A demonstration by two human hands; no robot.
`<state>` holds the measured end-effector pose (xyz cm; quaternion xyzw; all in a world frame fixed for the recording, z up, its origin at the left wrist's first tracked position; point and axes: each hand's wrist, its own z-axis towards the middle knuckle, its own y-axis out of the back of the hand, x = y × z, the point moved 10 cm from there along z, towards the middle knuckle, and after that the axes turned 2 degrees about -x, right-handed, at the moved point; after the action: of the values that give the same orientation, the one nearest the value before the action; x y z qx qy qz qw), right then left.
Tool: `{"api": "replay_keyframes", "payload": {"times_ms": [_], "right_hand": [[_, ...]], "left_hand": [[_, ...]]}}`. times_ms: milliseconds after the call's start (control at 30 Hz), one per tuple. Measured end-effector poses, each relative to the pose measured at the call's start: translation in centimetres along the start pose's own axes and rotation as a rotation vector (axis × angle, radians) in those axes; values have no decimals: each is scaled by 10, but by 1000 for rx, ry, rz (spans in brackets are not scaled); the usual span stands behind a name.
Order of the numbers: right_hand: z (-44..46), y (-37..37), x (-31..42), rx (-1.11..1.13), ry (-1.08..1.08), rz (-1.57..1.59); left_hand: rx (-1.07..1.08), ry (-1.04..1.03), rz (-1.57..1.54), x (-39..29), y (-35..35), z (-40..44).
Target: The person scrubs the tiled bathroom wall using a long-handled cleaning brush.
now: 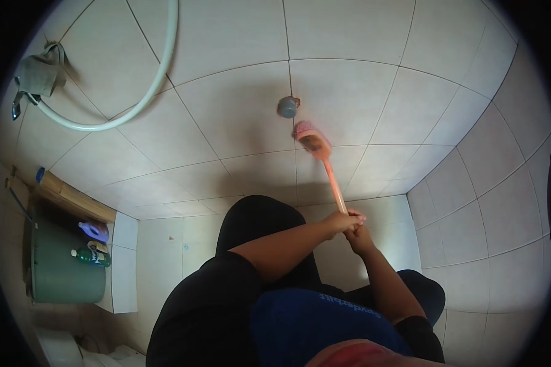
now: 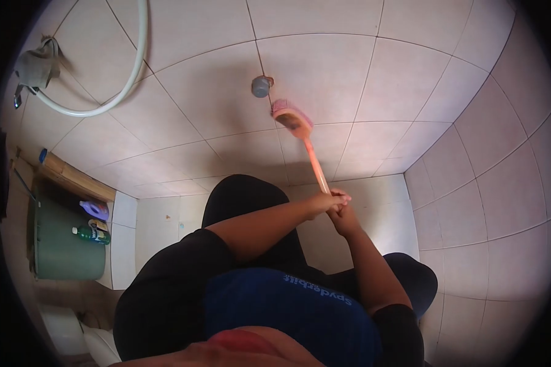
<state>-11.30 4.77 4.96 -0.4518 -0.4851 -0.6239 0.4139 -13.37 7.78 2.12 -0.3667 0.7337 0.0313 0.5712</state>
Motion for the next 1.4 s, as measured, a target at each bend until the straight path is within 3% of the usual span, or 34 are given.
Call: {"api": "replay_keyframes", "payload": {"times_ms": [100, 133, 167, 200, 233, 300, 333, 367, 400, 433, 500, 567, 600, 667, 733, 767, 800, 900, 933, 1000, 1033, 1100, 1200, 1267, 1333, 1400], "right_hand": [[8, 6, 23, 47, 7, -201], [11, 10, 43, 41, -3, -198], [16, 10, 58, 88, -52, -390], [14, 10, 59, 135, -106, -578], [10, 9, 45, 129, -118, -571], [7, 5, 9, 65, -62, -186], [-1, -3, -7, 57, -62, -188], [-12, -4, -28, -50, -148, 33], [-16, -4, -36, -155, -228, 256], [-13, -8, -37, -161, -223, 253], [-1, 3, -13, -257, 61, 327], [17, 16, 9, -197, 84, 249], [24, 17, 28, -137, 90, 176], [23, 15, 43, -75, 54, 187], [22, 19, 13, -91, -15, 21], [16, 20, 9, -156, 122, 15], [7, 16, -4, -162, 128, 9], [-4, 8, -34, -108, 60, 120], [2, 13, -38, -142, 50, 117], [19, 25, -30, -180, 51, 116], [28, 32, -4, -171, 62, 111], [39, 43, 44, -177, 60, 122], [40, 42, 51, -40, -172, 240], [33, 53, 42, -160, 51, 17], [6, 43, -44, -205, 68, 5], [-3, 47, -53, -250, 77, -7]], "left_hand": [[-41, -46, -12, -10, 3, 1], [43, -214, -61, -37, -1, -3], [127, -378, -108, -60, -6, -10], [135, -360, -104, -60, -9, -12], [96, -285, -97, -54, -8, -12], [61, -214, -85, -43, -7, -10], [10, -61, 30, -14, -3, -3], [-43, 89, 148, 10, 2, 0], [-37, 85, 154, 9, -1, -2], [-80, 80, 179, 9, 0, -4], [-116, 69, 206, -2, -2, -2], [-71, -261, 52, -66, -14, -9], [-78, -254, 55, -82, -18, -12], [-56, -512, 73, -127, -33, -28], [-44, -456, 32, -99, -24, -14], [-50, -282, 102, -60, -17, -1], [-57, -107, 174, -22, -10, 8], [-127, 61, 215, 27, 3, 17], [-127, 57, 219, 20, 1, 20], [-147, -145, 135, -29, -5, 25], [-148, -146, 142, -53, -13, 20], [-99, -375, 136, -121, -40, -4], [-132, -491, -115, -161, -52, -24], [-158, -413, -97, -116, -41, 3], [-134, -241, 70, -26, -15, 43], [-82, -138, 227, 15, -13, 52]]}}
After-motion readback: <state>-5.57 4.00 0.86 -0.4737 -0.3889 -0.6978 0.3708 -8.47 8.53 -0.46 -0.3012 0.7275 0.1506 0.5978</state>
